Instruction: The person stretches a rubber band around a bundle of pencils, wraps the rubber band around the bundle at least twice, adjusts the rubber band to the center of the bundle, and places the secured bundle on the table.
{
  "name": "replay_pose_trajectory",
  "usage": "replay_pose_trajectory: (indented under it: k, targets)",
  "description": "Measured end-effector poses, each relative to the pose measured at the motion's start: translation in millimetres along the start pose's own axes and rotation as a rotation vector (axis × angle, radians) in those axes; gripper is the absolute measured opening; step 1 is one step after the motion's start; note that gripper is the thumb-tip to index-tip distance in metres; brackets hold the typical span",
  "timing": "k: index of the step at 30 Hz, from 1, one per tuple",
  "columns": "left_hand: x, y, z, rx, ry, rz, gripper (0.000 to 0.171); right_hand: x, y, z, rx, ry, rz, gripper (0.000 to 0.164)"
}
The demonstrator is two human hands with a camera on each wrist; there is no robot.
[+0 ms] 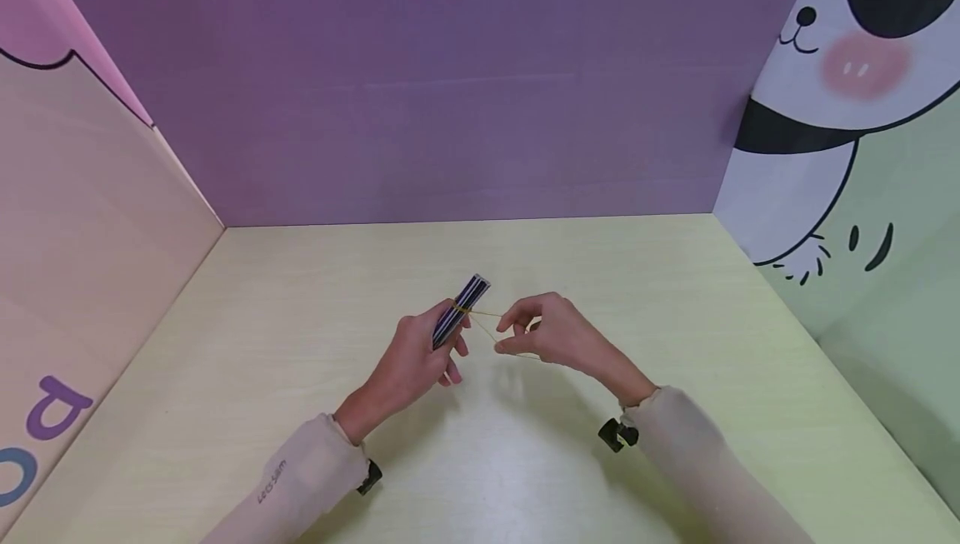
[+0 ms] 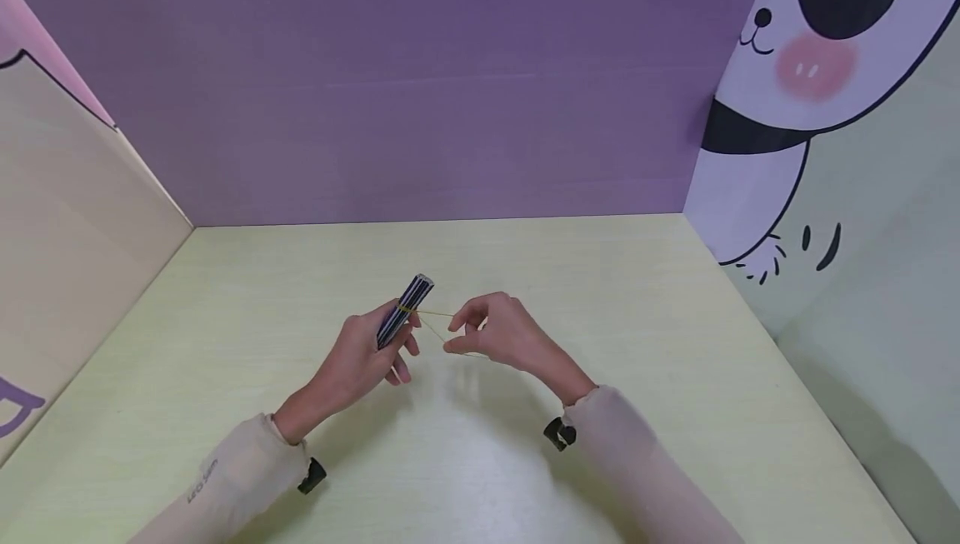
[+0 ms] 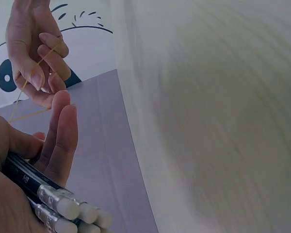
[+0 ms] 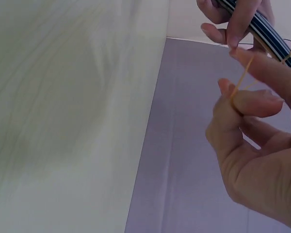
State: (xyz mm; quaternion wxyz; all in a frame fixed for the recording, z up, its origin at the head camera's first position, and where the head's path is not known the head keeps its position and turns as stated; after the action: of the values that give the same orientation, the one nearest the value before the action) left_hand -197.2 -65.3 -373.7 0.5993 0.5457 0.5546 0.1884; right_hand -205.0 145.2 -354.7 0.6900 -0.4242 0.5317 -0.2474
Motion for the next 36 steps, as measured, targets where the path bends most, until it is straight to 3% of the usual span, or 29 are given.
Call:
replay_pose_trajectory:
  k: [8, 14, 20, 25, 29, 33, 36]
  targets:
    - [2.9, -7.1, 0.9, -0.018, -0.107, -0.135, 0.02, -3.7, 7.8, -2.9, -0.068, -0.105, 0.135, 0.047]
    - [3.0, -11.8, 1.7, -0.053, -0.259, -0.215, 0.027, -2.8, 12.8, -4.6, -0.071, -0.157, 0.163, 0.051]
    - [5.6, -11.8, 8.7, -0.059, -0.348, -0.434, 0.037, 1.8, 18.1, -3.6, -0.13, -0.162, 0.189, 0.054]
    - [12.7, -7.9, 13.3, -0.086, -0.329, -0.643, 0.027, 9.4, 16.0, 2.9, -0.196, -0.134, 0.31, 0.059]
    - [17.2, -1.6, 13.9, -0.034, -0.25, -0.769, 0.025, 16.5, 6.7, 11.6, -0.237, -0.069, 0.461, 0.061]
    - [17.7, 1.9, 13.6, 0.033, -0.159, -0.844, 0.024, 25.2, -6.3, 21.3, -0.308, 0.026, 0.642, 0.053]
    - [14.9, 2.5, 12.8, 0.043, -0.12, -0.865, 0.023, 33.5, -13.5, 26.9, -0.372, 0.08, 0.771, 0.045]
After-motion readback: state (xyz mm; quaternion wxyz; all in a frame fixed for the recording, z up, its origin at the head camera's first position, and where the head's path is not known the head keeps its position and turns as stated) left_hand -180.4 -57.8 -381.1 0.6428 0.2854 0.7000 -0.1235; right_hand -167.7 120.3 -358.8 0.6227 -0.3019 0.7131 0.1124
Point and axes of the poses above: each hand's wrist, its own z-axis away from the middle knuckle, its own x-axis out of the palm, y = z × x, the point moved 2 cm from there along -z, towards the middle knuckle, and after that the axes turned 1 degree about -z, right-handed, at the moved point
